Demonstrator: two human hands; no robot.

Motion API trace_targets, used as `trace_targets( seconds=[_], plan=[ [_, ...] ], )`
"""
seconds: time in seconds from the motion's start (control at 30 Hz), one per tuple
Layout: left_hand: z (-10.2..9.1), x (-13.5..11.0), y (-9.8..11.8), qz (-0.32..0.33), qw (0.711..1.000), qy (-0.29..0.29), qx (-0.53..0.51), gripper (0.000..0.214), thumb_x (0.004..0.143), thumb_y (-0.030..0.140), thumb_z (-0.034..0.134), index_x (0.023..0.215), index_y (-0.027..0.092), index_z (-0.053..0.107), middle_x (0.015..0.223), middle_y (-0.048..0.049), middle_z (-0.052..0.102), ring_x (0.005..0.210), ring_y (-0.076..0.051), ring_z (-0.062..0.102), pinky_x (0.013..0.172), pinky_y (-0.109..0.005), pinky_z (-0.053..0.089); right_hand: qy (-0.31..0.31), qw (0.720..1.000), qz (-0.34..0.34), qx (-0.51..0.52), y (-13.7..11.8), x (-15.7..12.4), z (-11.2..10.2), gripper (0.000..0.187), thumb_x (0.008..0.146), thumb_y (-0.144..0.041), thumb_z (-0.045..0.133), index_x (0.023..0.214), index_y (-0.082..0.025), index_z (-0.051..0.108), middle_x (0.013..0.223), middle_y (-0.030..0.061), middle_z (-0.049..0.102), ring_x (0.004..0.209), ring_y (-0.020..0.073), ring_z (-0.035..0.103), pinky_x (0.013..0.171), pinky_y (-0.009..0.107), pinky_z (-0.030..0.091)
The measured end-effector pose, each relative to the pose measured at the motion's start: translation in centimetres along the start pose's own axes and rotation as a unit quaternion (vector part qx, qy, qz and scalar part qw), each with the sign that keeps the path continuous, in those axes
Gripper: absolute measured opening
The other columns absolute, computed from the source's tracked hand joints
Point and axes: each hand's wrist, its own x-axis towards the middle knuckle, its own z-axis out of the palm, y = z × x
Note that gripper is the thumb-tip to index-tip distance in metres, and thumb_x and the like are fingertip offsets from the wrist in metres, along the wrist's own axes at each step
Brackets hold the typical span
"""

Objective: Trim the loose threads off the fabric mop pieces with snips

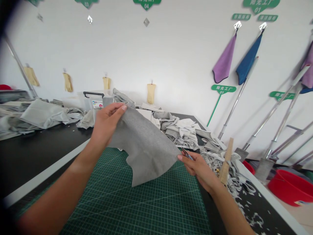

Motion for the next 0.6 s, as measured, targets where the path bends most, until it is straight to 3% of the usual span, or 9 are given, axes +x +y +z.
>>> trace_targets(
  seconds=[0.17, 0.27, 0.37, 0.6],
  plan=[
    [-1.6, 0.4, 2.7, 0.006, 1.000, 0.002, -0.019, 0.023, 0.089, 0.038, 0.061, 0.098, 0.021, 0.073, 0.096, -0.0035, 0.073, 0.094, -0.019, 0.065, 0.086, -0.032, 0.052, 0.036, 0.995, -0.011, -0.088, -2.1, -0.7, -0.8, 0.029, 0.086, -0.047, 0.068, 0.089, -0.018, 0.061, 0.059, -0.0077, 0.025, 0.052, 0.0081, 0.016, 0.047, 0.024, 0.011],
    [-2.2, 0.3, 4.0, 0.013, 1.000, 0.004, -0.019, 0.021, 0.088, 0.038, 0.062, 0.097, 0.022, 0.073, 0.096, -0.0033, 0.073, 0.094, -0.019, 0.065, 0.086, -0.033, 0.052, 0.011, 0.982, -0.021, -0.186, -3.0, -0.7, -1.0, 0.029, 0.085, -0.048, 0.067, 0.090, -0.020, 0.066, 0.066, -0.0035, 0.048, 0.056, 0.0100, 0.036, 0.049, 0.022, 0.023],
    [-2.7, 0.3, 5.0, 0.029, 1.000, 0.009, -0.010, 0.019, 0.088, 0.036, 0.062, 0.096, 0.023, 0.073, 0.096, -0.0029, 0.072, 0.095, -0.019, 0.065, 0.087, -0.033, 0.051, -0.021, 0.957, -0.052, -0.285, -3.4, -0.4, -0.7, 0.030, 0.085, -0.050, 0.064, 0.089, -0.021, 0.070, 0.083, 0.0006, 0.064, 0.075, 0.0177, 0.054, 0.064, 0.025, 0.038],
    [-3.9, 0.4, 6.2, 0.045, 0.999, 0.017, 0.013, 0.016, 0.089, 0.034, 0.063, 0.096, 0.023, 0.072, 0.097, -0.0013, 0.072, 0.095, -0.019, 0.064, 0.087, -0.032, 0.050, -0.050, 0.943, -0.026, -0.327, -2.8, 0.0, 0.7, 0.032, 0.086, -0.052, 0.058, 0.092, -0.023, 0.072, 0.083, 0.0012, 0.070, 0.078, 0.0214, 0.061, 0.068, 0.028, 0.042]
  ],
)
